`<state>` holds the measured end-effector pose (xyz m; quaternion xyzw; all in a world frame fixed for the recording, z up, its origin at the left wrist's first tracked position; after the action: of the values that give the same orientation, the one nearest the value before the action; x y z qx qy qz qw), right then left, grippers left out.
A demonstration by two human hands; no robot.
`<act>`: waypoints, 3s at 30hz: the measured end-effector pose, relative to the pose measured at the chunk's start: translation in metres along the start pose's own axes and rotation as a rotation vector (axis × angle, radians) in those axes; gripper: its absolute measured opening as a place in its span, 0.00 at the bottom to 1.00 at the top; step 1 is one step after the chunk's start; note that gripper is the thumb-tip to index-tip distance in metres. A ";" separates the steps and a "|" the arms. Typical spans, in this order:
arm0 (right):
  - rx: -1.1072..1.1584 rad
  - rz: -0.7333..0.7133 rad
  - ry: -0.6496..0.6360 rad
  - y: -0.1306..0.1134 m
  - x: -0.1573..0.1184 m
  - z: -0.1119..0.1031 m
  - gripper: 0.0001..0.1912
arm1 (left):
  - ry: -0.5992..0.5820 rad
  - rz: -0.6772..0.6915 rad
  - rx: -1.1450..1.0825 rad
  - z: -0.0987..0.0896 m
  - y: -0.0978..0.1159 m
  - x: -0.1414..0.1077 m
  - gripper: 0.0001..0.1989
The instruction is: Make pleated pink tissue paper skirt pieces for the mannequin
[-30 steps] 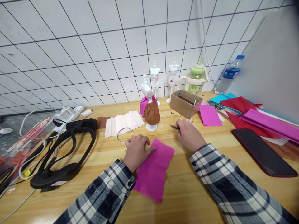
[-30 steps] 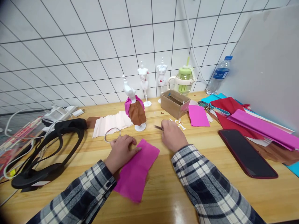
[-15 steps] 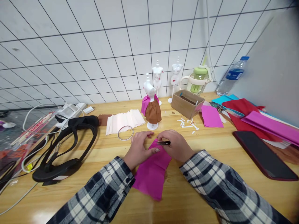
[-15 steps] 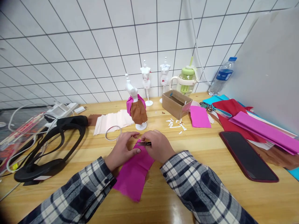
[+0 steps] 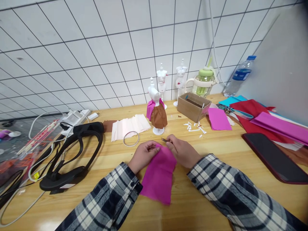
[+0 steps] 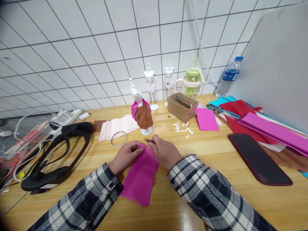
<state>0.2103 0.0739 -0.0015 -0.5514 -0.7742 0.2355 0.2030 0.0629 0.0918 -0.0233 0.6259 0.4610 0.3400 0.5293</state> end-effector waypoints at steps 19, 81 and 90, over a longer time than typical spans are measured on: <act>-0.252 -0.042 -0.122 -0.002 0.001 0.011 0.21 | 0.066 -0.086 -0.178 -0.009 -0.011 0.000 0.16; -0.253 -0.065 -0.131 -0.015 -0.006 0.017 0.22 | -0.039 -0.135 -0.256 -0.001 -0.007 0.000 0.17; -0.245 -0.058 -0.130 -0.014 -0.005 0.020 0.22 | -0.042 -0.125 -0.240 -0.002 -0.007 0.001 0.17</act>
<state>0.1894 0.0620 -0.0096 -0.5328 -0.8244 0.1684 0.0901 0.0605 0.0935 -0.0294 0.5352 0.4439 0.3457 0.6301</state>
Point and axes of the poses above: each hand's wrist, its own x-axis towards the middle knuckle, its own z-axis out of the palm, y = z × x, the point moved 8 cm from there along x, towards the middle knuckle
